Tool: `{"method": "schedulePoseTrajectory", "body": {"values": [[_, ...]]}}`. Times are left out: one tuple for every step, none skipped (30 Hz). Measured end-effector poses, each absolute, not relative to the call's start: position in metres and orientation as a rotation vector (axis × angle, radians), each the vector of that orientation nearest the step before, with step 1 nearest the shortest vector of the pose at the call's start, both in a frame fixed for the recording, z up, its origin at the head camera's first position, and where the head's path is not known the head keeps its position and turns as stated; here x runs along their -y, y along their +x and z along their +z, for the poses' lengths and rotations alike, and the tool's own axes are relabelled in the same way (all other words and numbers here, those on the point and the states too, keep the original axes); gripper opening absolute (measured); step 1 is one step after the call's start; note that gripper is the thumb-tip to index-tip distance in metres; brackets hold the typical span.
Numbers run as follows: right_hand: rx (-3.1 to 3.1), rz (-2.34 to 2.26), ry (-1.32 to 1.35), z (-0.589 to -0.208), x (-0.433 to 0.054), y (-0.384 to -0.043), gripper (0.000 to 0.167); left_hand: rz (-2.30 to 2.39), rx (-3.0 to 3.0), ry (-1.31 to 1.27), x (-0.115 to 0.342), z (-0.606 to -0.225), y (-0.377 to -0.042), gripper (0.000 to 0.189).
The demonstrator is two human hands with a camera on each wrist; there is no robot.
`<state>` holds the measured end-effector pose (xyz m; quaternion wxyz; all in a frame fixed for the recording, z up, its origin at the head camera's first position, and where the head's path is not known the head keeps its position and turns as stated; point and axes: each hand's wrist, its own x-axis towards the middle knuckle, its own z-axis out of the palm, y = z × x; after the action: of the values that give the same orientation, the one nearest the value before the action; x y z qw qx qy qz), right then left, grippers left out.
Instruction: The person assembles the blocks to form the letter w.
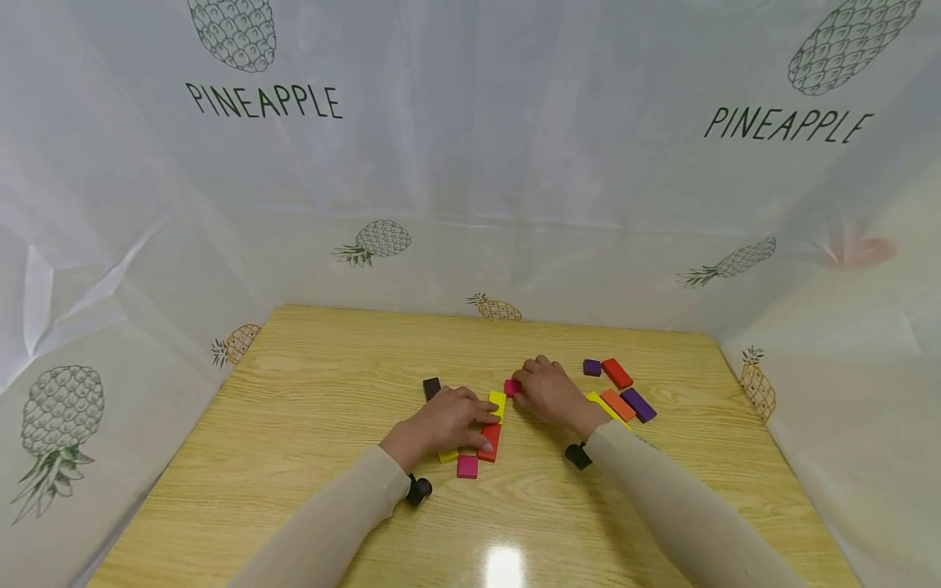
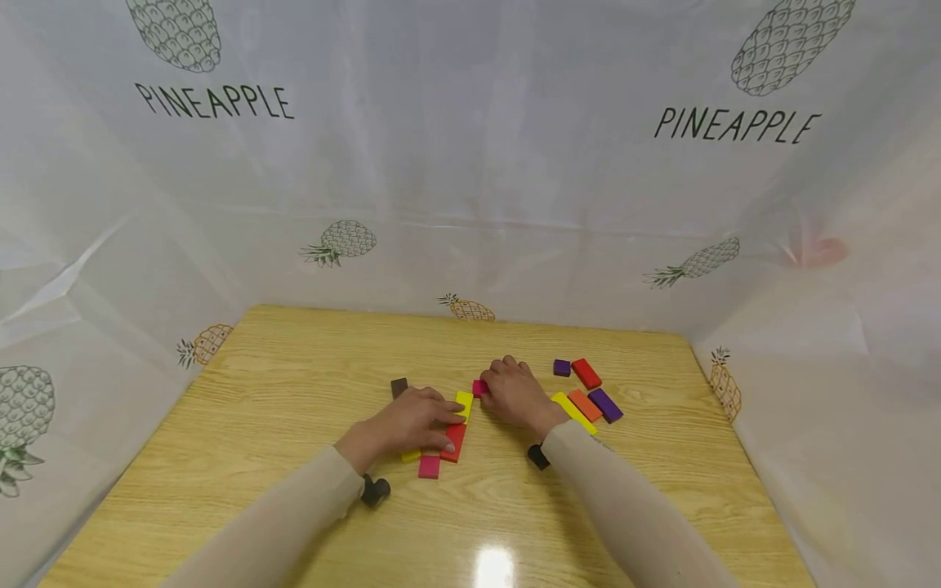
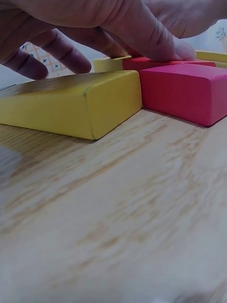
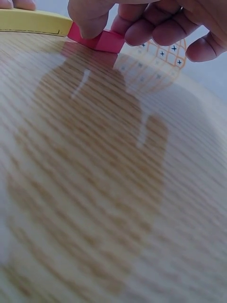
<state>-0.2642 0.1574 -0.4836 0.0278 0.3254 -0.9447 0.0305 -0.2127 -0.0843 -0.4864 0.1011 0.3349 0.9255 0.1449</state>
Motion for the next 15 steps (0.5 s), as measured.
{"method": "schedulePoseTrajectory", "body": {"values": [[2.915,0.092,1.005,-0.4835,-0.1574,-0.2642,0.027,0.431,-2.734,0.990,0.0844,-0.4865,-0.2129,0.055],[2.912,0.090,1.006,-0.4834,-0.1575,-0.2641,0.027,0.434,-2.733,0.990,0.0845,-0.4867,-0.2130,0.055],[2.908,0.088,1.008,-0.4835,-0.1575,-0.2641,0.027,0.436,-2.733,0.991,0.0847,-0.4869,-0.2132,0.054],[2.905,0.088,1.009,-0.4835,-0.1575,-0.2640,0.027,0.437,-2.733,0.992,0.0848,-0.4870,-0.2133,0.054],[2.902,0.087,1.009,-0.4836,-0.1577,-0.2640,0.027,0.437,-2.732,0.994,0.0849,-0.4871,-0.2133,0.054],[2.900,0.087,1.010,-0.4837,-0.1577,-0.2640,0.027,0.436,-2.732,0.996,0.0851,-0.4872,-0.2133,0.054],[2.898,0.087,1.010,-0.4838,-0.1578,-0.2640,0.026,0.434,-2.732,0.999,0.0852,-0.4873,-0.2132,0.054],[2.896,0.087,1.010,-0.4839,-0.1578,-0.2640,0.026,0.436,-2.732,1.000,0.0853,-0.4872,-0.2132,0.054],[2.896,0.087,1.009,-0.4841,-0.1578,-0.2641,0.026,0.437,-2.731,1.002,0.0854,-0.4873,-0.2130,0.054],[2.896,0.087,1.008,-0.4841,-0.1578,-0.2642,0.027,0.440,-2.731,1.002,0.0854,-0.4872,-0.2129,0.054],[2.898,0.088,1.007,-0.4842,-0.1578,-0.2643,0.026,0.441,-2.730,1.003,0.0855,-0.4871,-0.2128,0.054],[2.899,0.089,1.006,-0.4843,-0.1577,-0.2644,0.026,0.441,-2.730,1.004,0.0855,-0.4871,-0.2127,0.054],[2.901,0.090,1.004,-0.4843,-0.1577,-0.2646,0.026,0.440,-2.730,1.006,0.0856,-0.4871,-0.2127,0.054],[2.903,0.093,1.002,-0.4842,-0.1577,-0.2647,0.026,0.440,-2.730,1.006,0.0856,-0.4872,-0.2127,0.054],[2.907,0.096,1.000,-0.4841,-0.1578,-0.2648,0.026,0.437,-2.730,1.007,0.0856,-0.4873,-0.2127,0.054]]}}
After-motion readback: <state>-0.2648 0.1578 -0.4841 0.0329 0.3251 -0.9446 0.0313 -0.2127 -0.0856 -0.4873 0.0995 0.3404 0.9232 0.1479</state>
